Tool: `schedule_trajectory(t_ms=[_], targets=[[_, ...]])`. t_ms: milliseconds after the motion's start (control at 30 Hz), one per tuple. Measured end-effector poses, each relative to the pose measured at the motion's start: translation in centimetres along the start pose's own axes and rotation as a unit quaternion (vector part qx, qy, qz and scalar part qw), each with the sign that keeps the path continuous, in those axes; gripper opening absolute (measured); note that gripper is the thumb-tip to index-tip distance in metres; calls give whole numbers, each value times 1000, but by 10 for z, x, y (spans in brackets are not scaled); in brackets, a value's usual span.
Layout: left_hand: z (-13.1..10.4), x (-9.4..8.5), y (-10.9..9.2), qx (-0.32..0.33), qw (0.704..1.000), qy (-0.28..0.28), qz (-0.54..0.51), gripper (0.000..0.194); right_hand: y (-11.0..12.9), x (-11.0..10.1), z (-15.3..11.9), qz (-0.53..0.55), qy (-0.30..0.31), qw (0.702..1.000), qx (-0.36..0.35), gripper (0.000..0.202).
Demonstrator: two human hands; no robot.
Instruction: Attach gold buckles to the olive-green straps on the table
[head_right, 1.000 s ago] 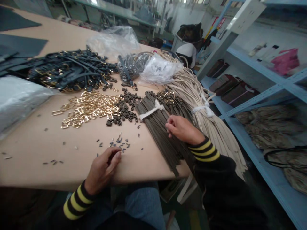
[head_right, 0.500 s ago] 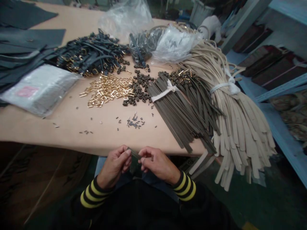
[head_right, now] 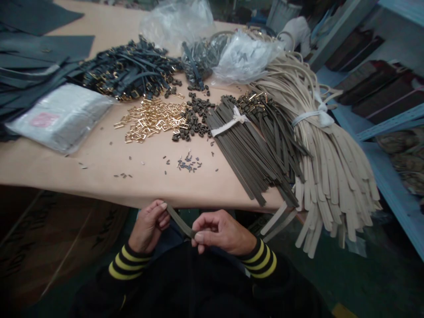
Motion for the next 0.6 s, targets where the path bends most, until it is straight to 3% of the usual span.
schedule_trajectory(t_ms=[233, 400, 600], targets=[[0, -20, -2, 25, 998, -63, -10, 21, 5, -3, -31, 77, -16, 991, -104, 22], [2, -22, -4, 42, 996, -70, -27, 21, 13, -6, -48, 78, -86, 977, -179, 21], [1, -15, 4, 40, 997, -57, -17, 23, 24, -5, -39, 90, -208, 934, -277, 33]])
Point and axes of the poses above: each hand's wrist, its own z-axis towards the middle knuckle, its own x-axis out of the palm, y = z × x, the point moved 1 cm from there along z, towards the middle knuckle, and after that the axes turned 9 degrees about y, right-handed, at the moved point
